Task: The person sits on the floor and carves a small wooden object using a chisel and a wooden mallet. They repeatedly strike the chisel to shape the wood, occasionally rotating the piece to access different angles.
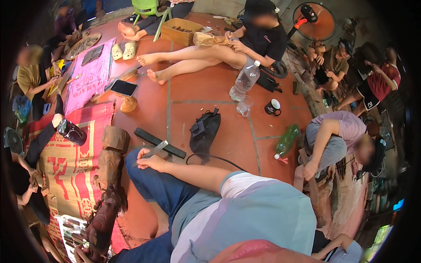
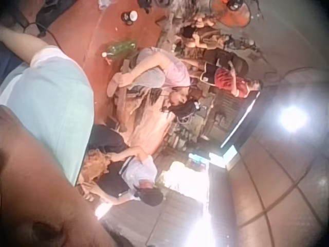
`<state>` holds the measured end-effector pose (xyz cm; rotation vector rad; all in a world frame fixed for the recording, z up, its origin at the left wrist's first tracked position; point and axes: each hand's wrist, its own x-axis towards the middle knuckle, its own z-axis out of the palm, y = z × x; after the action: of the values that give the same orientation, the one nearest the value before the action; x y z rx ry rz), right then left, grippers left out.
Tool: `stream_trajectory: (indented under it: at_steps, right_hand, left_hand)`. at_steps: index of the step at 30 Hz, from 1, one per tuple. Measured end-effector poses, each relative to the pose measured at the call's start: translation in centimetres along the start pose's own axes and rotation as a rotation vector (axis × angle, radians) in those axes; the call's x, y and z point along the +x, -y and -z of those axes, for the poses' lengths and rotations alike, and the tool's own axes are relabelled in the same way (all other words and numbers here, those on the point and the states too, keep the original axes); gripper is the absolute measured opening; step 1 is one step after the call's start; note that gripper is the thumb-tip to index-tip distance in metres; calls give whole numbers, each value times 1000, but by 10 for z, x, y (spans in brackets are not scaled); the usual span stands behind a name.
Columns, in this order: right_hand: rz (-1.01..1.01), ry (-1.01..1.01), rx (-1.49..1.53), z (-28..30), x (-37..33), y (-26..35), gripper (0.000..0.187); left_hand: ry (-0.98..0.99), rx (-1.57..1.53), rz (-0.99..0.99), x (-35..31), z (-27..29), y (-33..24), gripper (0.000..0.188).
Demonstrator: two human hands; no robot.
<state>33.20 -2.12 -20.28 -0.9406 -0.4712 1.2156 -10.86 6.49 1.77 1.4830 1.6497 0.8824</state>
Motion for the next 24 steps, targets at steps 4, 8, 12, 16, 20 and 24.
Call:
stream_trajectory:
  at_steps: [4, 8, 12, 16, 20, 24]
  right_hand:
    - [3, 38, -10, -1, 6, 0, 16]
    - [-20, 28, 115, -14, 2, 2, 16]
    - [47, 62, 65, -23, 1, -4, 24]
    - [82, 72, -28, -27, -4, -1, 26]
    - [171, 61, -169, -34, -13, 4, 24]
    - [182, 51, -194, -41, -21, 13, 20]
  left_hand:
    - [-28, 46, -64, -4, -2, -5, 38]
    - [-98, 135, -77, -4, -3, -8, 35]
    - [16, 372, -239, 12, 20, 4, 32]
    - [65, 527, -364, 4, 10, -16, 34]
    - [111, 728, -531, -7, 9, -33, 36]
    - [157, 909, -679, -20, 16, -41, 38]
